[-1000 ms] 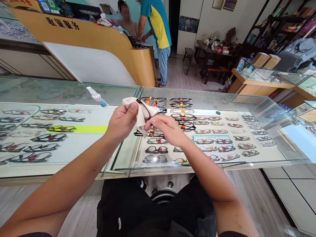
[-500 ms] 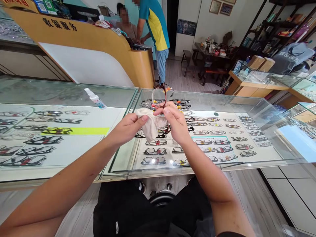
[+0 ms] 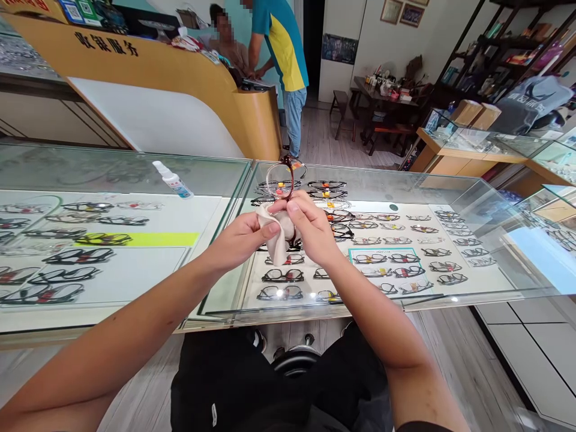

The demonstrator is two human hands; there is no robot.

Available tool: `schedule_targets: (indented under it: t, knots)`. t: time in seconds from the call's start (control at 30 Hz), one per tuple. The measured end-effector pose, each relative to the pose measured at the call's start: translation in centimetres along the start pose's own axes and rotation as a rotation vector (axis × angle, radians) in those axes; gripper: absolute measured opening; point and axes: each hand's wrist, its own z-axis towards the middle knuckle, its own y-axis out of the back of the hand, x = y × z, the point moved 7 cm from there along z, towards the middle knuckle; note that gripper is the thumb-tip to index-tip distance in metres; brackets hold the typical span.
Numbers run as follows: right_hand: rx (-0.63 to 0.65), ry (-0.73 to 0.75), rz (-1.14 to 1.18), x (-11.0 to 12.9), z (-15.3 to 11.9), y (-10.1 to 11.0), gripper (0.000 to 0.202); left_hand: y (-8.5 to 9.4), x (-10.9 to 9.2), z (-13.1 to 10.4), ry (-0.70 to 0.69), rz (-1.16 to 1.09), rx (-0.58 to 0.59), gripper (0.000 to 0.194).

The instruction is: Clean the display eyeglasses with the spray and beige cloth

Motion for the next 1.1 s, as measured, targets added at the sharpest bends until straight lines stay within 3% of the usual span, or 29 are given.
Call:
schedule_targets:
  t: [0.4,0.6,1.1]
  knots:
    - [0.010,-0.002,-0.036,-0.3,-0.2,-0.4,0.047,0.0,1.9,-0.2,0.081,-0.071,-0.038,0.069]
    - [0.042,0.010,-0.076,0.2,-0.2,-0.8,0.050,0.7,1.2,-0.2,0.012,0.000,-0.111,0.070]
    - [0.061,0.006,-0.108,-0.3,-0.3,-1.0,0.051,0.6,1.4,0.2,0.058,-0.057,-0.090,0.058]
